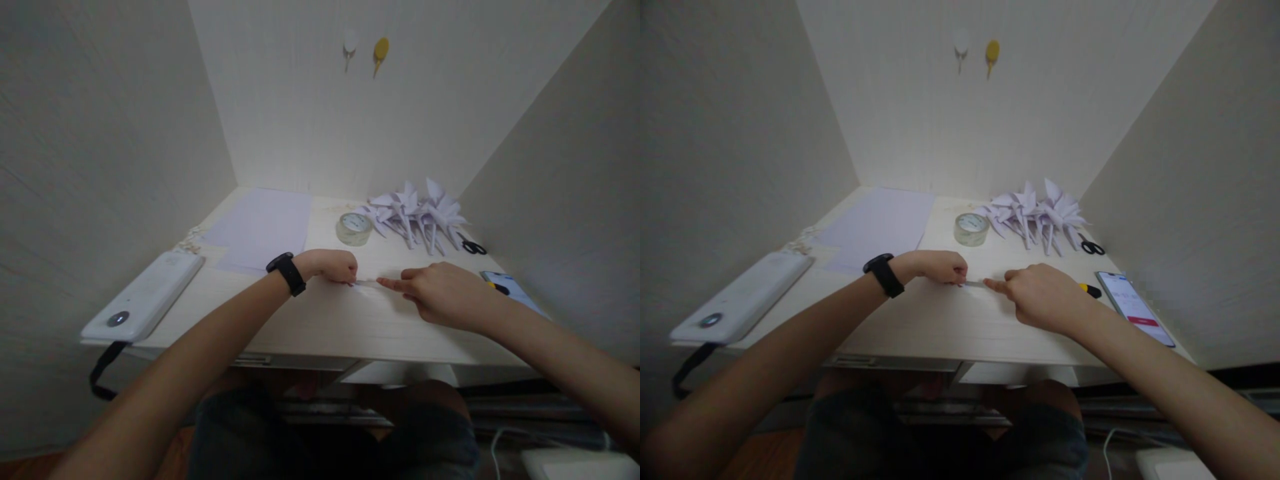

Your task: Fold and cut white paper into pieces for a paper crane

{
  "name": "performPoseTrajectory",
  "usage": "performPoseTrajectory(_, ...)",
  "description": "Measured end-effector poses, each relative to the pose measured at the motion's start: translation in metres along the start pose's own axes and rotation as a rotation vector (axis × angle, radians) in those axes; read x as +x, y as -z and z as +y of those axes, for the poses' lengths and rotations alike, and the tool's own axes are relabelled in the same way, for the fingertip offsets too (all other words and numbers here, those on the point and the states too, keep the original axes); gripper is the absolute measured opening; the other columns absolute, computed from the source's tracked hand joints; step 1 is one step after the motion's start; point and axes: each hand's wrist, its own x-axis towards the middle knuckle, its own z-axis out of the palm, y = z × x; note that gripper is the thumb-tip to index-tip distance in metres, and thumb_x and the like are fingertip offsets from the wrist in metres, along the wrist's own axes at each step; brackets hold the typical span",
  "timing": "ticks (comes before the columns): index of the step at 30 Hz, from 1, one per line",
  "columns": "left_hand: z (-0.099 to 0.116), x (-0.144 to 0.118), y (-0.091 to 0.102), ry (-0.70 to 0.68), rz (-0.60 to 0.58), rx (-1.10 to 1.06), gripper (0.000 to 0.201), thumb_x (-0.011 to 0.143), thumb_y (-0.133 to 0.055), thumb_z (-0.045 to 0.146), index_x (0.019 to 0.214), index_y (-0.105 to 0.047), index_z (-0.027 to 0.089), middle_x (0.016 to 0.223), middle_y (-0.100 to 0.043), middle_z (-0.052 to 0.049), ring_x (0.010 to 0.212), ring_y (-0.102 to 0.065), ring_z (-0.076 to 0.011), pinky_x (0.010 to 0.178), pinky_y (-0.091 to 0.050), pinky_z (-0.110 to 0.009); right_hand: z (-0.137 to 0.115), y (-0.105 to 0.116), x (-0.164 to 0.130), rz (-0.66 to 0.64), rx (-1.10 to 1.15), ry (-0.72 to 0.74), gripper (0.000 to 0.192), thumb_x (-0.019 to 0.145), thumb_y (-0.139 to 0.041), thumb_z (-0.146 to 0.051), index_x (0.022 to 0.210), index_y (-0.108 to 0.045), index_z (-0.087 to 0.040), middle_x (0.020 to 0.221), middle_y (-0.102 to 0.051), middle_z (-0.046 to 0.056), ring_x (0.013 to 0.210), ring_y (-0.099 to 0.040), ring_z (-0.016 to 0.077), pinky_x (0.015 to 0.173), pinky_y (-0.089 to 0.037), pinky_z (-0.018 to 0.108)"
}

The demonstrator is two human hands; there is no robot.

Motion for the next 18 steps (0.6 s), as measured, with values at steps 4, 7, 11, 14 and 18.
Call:
performPoseTrajectory(4, -0.0040, 0.0000, -0.0044, -0.025, 0.050, 0.004, 0.022, 0.078, -0.055, 0.017, 0.089, -0.072, 0.010, 0.087, -0.072, -0.009, 0.071, -0.056, -0.0147, 0.061, -0.039, -0.025, -0.0002, 0.0003, 0.0010, -0.002, -0.008, 0.006, 0.069, 0.073, -0.051, -0.006, 0.138, -0.053, -0.030, 0.078, -0.068, 0.002, 0.055, -0.054, 0.0123, 0.053, -0.021, 0.029)
performPoseTrajectory(7, -0.0050, 0.0001, -0.0061, -0.036, 0.074, -0.003, 0.020, 0.078, -0.056, 0.017, 0.088, -0.072, 0.010, 0.085, -0.071, -0.008, 0.071, -0.055, -0.0147, 0.062, -0.039, -0.025, 0.0004, 0.0006, 0.0019, -0.010, -0.013, 0.007, 0.068, 0.075, -0.050, -0.007, 0.138, -0.052, -0.030, 0.078, -0.068, 0.002, 0.055, -0.054, 0.0125, 0.053, -0.021, 0.028)
performPoseTrajectory(11, -0.0058, 0.0001, -0.0072, -0.043, 0.090, -0.014, 0.016, 0.077, -0.057, 0.017, 0.084, -0.071, 0.011, 0.083, -0.071, -0.007, 0.071, -0.054, -0.0140, 0.062, -0.038, -0.024, 0.0020, 0.0015, 0.0030, -0.014, -0.014, 0.028, 0.067, 0.076, -0.051, -0.007, 0.139, -0.052, -0.029, 0.075, -0.067, 0.002, 0.053, -0.053, 0.0122, 0.053, -0.021, 0.028)
performPoseTrajectory(14, -0.0058, 0.0000, -0.0069, -0.035, 0.075, -0.049, 0.015, 0.076, -0.057, 0.016, 0.082, -0.071, 0.011, 0.081, -0.070, -0.005, 0.069, -0.053, -0.0131, 0.061, -0.038, -0.023, 0.0031, 0.0029, 0.0039, -0.019, -0.023, 0.038, 0.070, 0.073, -0.051, -0.006, 0.140, -0.052, -0.029, 0.076, -0.067, 0.002, 0.054, -0.054, 0.0122, 0.053, -0.021, 0.028)
performPoseTrajectory(18, -0.0056, -0.0009, -0.0065, -0.031, 0.078, -0.072, 0.015, 0.076, -0.057, 0.015, 0.081, -0.070, 0.011, 0.079, -0.070, -0.005, 0.068, -0.053, -0.0130, 0.061, -0.039, -0.023, 0.0041, 0.0052, 0.0053, -0.021, -0.045, 0.042, 0.074, 0.070, -0.051, -0.005, 0.140, -0.050, -0.031, 0.078, -0.068, 0.002, 0.056, -0.055, 0.0130, 0.053, -0.021, 0.028)
